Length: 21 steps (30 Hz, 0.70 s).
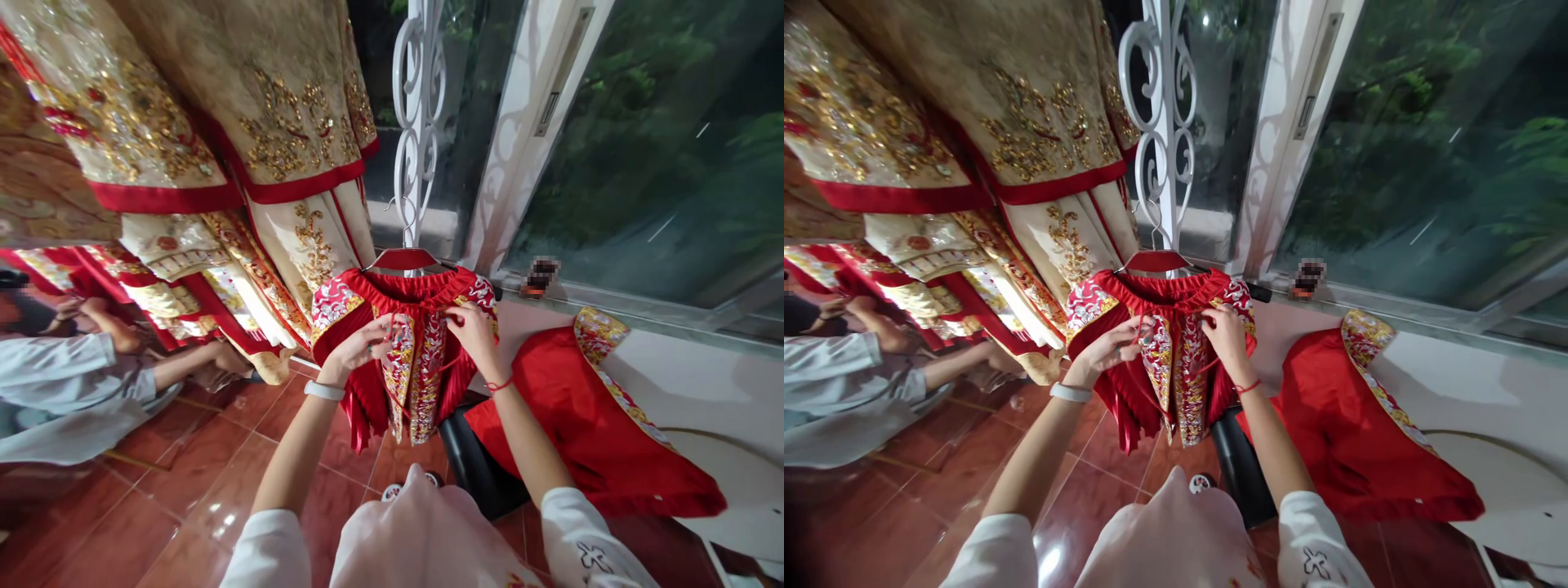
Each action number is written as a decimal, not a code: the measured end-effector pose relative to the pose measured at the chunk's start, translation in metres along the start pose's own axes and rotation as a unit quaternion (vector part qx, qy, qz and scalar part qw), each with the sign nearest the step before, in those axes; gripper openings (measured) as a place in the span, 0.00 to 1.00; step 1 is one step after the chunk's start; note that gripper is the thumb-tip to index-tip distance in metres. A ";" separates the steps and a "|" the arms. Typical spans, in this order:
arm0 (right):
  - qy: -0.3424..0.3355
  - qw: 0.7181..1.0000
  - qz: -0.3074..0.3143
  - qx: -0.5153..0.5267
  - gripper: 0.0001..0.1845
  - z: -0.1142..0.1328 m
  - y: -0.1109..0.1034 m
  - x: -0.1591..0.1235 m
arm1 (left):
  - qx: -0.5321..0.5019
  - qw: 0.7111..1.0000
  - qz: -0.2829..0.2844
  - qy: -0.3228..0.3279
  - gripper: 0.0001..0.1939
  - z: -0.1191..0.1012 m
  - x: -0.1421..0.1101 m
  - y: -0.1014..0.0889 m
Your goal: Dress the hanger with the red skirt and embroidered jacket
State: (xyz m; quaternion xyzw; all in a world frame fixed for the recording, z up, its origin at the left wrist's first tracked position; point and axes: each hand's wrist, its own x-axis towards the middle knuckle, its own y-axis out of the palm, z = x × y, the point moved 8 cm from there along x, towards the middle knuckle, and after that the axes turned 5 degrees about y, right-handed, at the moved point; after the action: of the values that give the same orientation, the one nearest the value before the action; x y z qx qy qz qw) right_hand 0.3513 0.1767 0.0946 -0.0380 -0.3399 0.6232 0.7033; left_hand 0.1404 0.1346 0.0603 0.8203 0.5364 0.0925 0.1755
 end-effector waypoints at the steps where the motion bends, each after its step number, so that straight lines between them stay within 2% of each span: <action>1: -0.005 0.997 -0.066 0.029 0.11 0.005 0.000 0.000 | 0.031 0.999 -0.009 0.034 0.18 -0.008 0.004 0.002; 3: -0.018 0.981 -0.162 0.109 0.13 0.016 0.003 0.001 | 0.104 0.989 -0.030 0.104 0.19 -0.024 0.012 0.007; 4: -0.023 0.972 -0.179 0.148 0.14 0.020 0.007 0.004 | 0.144 0.979 -0.043 0.138 0.20 -0.031 0.017 0.009; 5: -0.028 0.969 -0.171 0.179 0.14 0.025 0.013 0.009 | 0.185 0.966 -0.055 0.171 0.21 -0.038 0.020 0.010; 6: -0.032 0.969 -0.138 0.203 0.14 0.029 0.020 0.016 | 0.222 0.951 -0.068 0.204 0.21 -0.044 0.023 0.010; 8: -0.038 0.972 -0.021 0.231 0.15 0.036 0.036 0.030 | 0.285 0.920 -0.087 0.254 0.22 -0.053 0.029 0.008; 10: -0.041 0.965 0.102 0.237 0.18 0.039 0.048 0.038 | 0.331 0.898 -0.095 0.275 0.22 -0.056 0.034 0.003; 12: -0.046 0.955 0.173 0.236 0.20 0.040 0.051 0.041 | 0.367 0.883 -0.081 0.281 0.22 -0.055 0.040 0.002; 16: -0.059 0.943 0.239 0.224 0.18 0.042 0.056 0.040 | 0.424 0.855 -0.035 0.295 0.19 -0.049 0.049 0.011; 18: -0.063 0.943 0.253 0.206 0.14 0.041 0.060 0.038 | 0.446 0.838 -0.041 0.312 0.17 -0.051 0.048 0.014; 21: -0.068 0.951 0.235 0.192 0.09 0.037 0.060 0.037 | 0.488 0.800 -0.078 0.340 0.14 -0.059 0.039 0.014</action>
State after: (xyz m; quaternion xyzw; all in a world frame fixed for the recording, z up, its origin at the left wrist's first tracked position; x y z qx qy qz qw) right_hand 0.2807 0.2094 0.1107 0.0613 -0.2421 0.8251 0.5067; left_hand 0.1485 0.1765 0.1188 0.6691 0.5978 0.0778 -0.4346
